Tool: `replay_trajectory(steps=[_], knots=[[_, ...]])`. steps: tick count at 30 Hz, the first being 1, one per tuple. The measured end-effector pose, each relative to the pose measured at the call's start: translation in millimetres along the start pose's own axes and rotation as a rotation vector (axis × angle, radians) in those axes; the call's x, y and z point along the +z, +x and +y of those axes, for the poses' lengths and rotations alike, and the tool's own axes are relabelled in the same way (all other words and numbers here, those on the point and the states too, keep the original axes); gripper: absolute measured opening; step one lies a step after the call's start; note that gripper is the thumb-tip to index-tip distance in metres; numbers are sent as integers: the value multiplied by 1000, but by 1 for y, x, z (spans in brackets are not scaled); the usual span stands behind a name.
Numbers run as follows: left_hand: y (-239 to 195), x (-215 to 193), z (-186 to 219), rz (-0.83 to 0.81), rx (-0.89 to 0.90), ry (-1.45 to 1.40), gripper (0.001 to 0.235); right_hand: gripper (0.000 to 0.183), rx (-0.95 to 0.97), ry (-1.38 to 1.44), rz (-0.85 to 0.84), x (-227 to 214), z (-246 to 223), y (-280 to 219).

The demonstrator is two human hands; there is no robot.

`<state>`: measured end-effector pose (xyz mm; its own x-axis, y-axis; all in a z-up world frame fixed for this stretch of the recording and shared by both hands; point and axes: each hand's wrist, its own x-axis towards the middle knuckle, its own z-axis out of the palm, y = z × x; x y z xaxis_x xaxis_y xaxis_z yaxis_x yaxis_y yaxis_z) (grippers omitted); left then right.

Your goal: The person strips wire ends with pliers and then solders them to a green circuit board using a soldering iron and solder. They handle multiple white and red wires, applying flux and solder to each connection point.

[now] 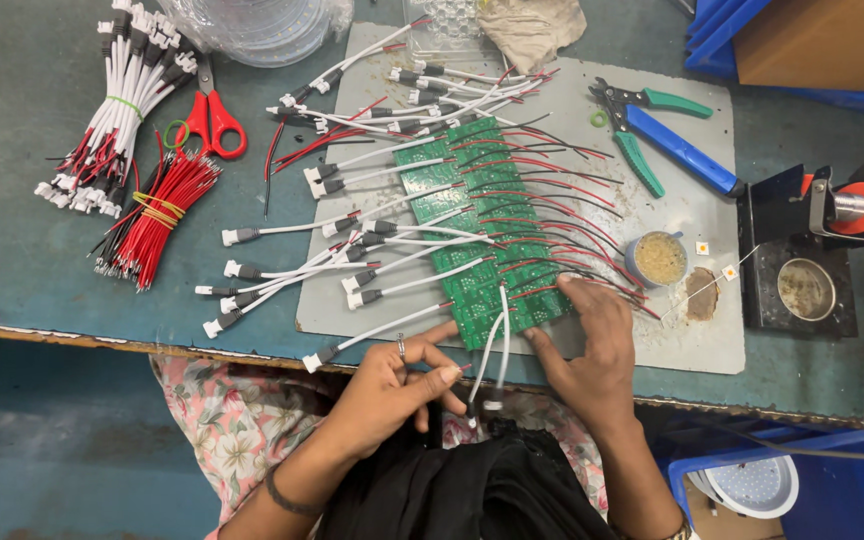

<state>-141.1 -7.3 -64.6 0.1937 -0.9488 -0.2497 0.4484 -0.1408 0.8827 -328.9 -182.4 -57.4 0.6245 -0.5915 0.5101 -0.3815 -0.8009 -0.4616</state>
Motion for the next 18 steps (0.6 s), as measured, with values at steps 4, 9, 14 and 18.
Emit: replay_trajectory(steps=[4, 9, 14, 18], knots=[[-1, -4, 4, 27, 7, -29, 23, 65, -21, 12, 7, 1, -2, 1], [-3, -6, 6, 53, 11, -29, 21, 57, -14, 24, 6, 1, -4, -2], [-3, -8, 5, 51, 12, -31, 20, 54, -3, 26, 2, 1, -3, -2], [-4, -6, 9, 44, -4, -34, 22, 52, -15, 32, 9, 0, -4, -2]])
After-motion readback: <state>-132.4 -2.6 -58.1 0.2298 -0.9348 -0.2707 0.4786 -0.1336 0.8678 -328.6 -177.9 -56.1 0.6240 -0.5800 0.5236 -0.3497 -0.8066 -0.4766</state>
